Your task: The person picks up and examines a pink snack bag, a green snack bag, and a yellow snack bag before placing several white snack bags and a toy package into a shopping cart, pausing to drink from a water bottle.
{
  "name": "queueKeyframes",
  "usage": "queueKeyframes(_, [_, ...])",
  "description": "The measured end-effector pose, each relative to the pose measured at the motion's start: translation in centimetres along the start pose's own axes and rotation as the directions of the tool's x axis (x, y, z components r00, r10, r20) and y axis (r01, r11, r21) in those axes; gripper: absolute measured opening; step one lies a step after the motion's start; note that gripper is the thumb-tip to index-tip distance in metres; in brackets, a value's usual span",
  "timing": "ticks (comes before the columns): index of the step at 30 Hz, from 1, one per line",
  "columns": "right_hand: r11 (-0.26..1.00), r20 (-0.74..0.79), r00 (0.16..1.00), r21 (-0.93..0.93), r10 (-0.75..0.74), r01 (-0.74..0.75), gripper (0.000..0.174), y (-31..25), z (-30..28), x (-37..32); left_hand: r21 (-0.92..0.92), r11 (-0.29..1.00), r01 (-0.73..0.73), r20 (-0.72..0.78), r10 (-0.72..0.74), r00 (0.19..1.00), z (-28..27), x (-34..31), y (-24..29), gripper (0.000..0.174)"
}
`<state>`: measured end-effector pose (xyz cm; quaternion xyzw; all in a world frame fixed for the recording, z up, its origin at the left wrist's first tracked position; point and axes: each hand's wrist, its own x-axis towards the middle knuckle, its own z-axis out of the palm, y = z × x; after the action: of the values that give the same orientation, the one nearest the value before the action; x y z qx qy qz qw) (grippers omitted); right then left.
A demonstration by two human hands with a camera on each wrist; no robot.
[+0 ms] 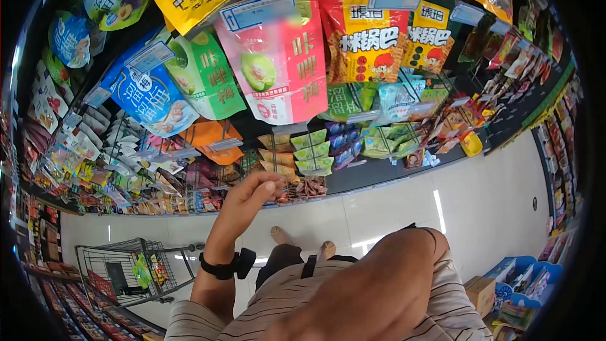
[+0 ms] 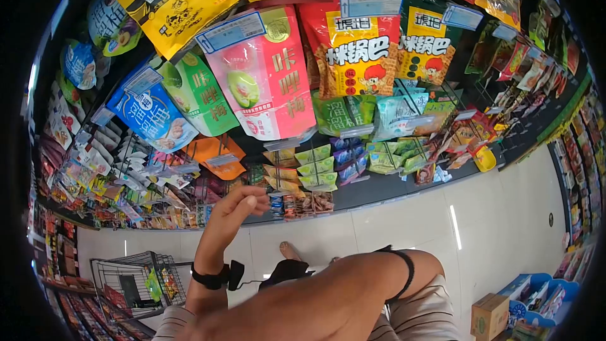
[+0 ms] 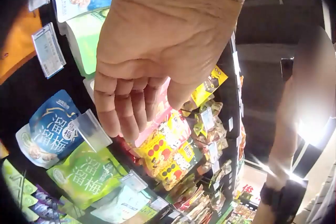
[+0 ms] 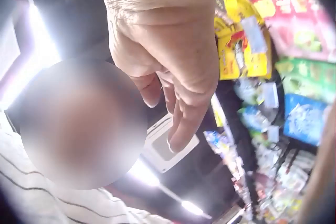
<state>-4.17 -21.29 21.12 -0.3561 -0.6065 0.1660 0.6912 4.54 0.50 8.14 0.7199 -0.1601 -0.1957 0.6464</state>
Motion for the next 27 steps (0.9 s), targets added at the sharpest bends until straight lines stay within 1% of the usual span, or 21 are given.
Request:
queueKeyframes(1, [0.977,0.041,0.998,0.208,-0.055,0.046,0.050,0.9,1.5,0.4,0.002,1.000,0.021,0.003,-0.021,1.000,-0.2,-0.6,-0.3,0.032])
queueKeyframes(3, [0.951,0.168,0.980,0.305,-0.103,0.047,0.042,1.0,1.9,-0.4,0.008,0.998,0.057,-0.008,-0.056,0.998,-0.6,-1.6,-0.9,0.032])
queueKeyframes(4, [0.980,0.261,0.962,0.196,-0.074,0.023,0.033,0.2,1.0,-2.0,0.009,0.997,0.071,-0.022,-0.071,0.997,-0.9,-2.2,-1.2,0.032])
queueKeyframes(6, [0.979,0.253,0.961,0.196,-0.112,0.062,0.033,0.7,1.4,-2.0,0.000,0.997,0.077,-0.042,-0.077,0.996,-1.5,-3.2,-1.7,0.033])
queueKeyframes(7, [0.944,0.150,0.973,0.306,-0.177,0.124,0.041,1.4,2.8,-0.4,-0.008,0.998,0.068,-0.051,-0.068,0.996,-1.8,-3.7,-1.9,0.033])
queueKeyframes(10, [0.922,0.133,0.972,0.363,-0.191,0.132,0.048,2.4,3.4,2.1,-0.045,0.998,0.051,-0.071,-0.054,0.996,-3.5,-5.3,-3.2,0.033])
queueKeyframes(12, [0.931,0.295,0.950,0.365,-0.104,-0.011,0.049,2.2,1.8,4.1,-0.084,0.995,0.054,-0.102,-0.062,0.993,-4.9,-7.1,-4.0,0.033])
queueKeyframes(13, [0.929,0.174,0.981,0.369,-0.081,0.011,0.042,2.2,1.6,3.9,-0.078,0.996,0.045,-0.132,-0.055,0.990,-6.0,-8.2,-4.6,0.033])
queueKeyframes(14, [0.905,0.230,0.964,0.426,-0.131,0.021,0.031,3.2,0.6,4.5,-0.069,0.997,0.045,-0.166,-0.056,0.984,-7.4,-9.4,-5.2,0.033])
queueKeyframes(15, [0.873,0.280,0.942,0.488,-0.183,0.024,0.026,4.5,-0.3,5.5,-0.064,0.997,0.049,-0.205,-0.061,0.977,-8.7,-10.9,-5.9,0.034])
queueKeyframes(16, [0.857,-0.028,0.996,0.508,-0.087,0.089,0.023,6.4,0.9,4.2,-0.062,0.996,0.057,-0.241,-0.070,0.968,-10.0,-12.6,-6.7,0.034])
queueKeyframes(17, [0.942,-0.230,0.973,0.330,0.028,0.051,0.022,8.2,1.2,3.9,-0.080,0.993,0.088,-0.280,-0.107,0.954,-11.6,-14.3,-7.4,0.035])
queueKeyframes(18, [0.983,-0.432,0.890,0.161,0.148,-0.085,0.022,10.0,1.6,4.3,-0.097,0.990,0.105,-0.317,-0.131,0.939,-13.3,-16.2,-8.3,0.036])
queueKeyframes(19, [0.962,-0.597,0.762,0.071,0.252,-0.263,0.021,11.7,2.0,4.6,-0.121,0.985,0.121,-0.356,-0.157,0.921,-15.1,-18.2,-9.5,0.037])
queueKeyframes(20, [0.878,-0.671,0.626,0.079,0.398,-0.473,0.024,14.2,2.1,5.6,-0.149,0.979,0.139,-0.398,-0.188,0.898,-16.7,-20.4,-10.6,0.038])
queueKeyframes(22, [0.718,-0.647,0.528,0.043,0.550,-0.695,0.027,20.2,2.3,6.5,-0.162,0.972,0.168,-0.479,-0.226,0.848,-19.6,-24.7,-12.4,0.044])
queueKeyframes(24, [0.613,-0.548,0.493,0.047,0.676,-0.789,0.030,25.9,3.2,6.8,-0.188,0.958,0.216,-0.547,-0.285,0.787,-22.3,-29.5,-14.7,0.047])
queueKeyframes(27, [0.469,-0.398,0.412,0.054,0.820,-0.881,0.032,33.1,5.6,6.9,-0.244,0.925,0.292,-0.612,-0.380,0.694,-25.1,-35.8,-18.1,0.044])
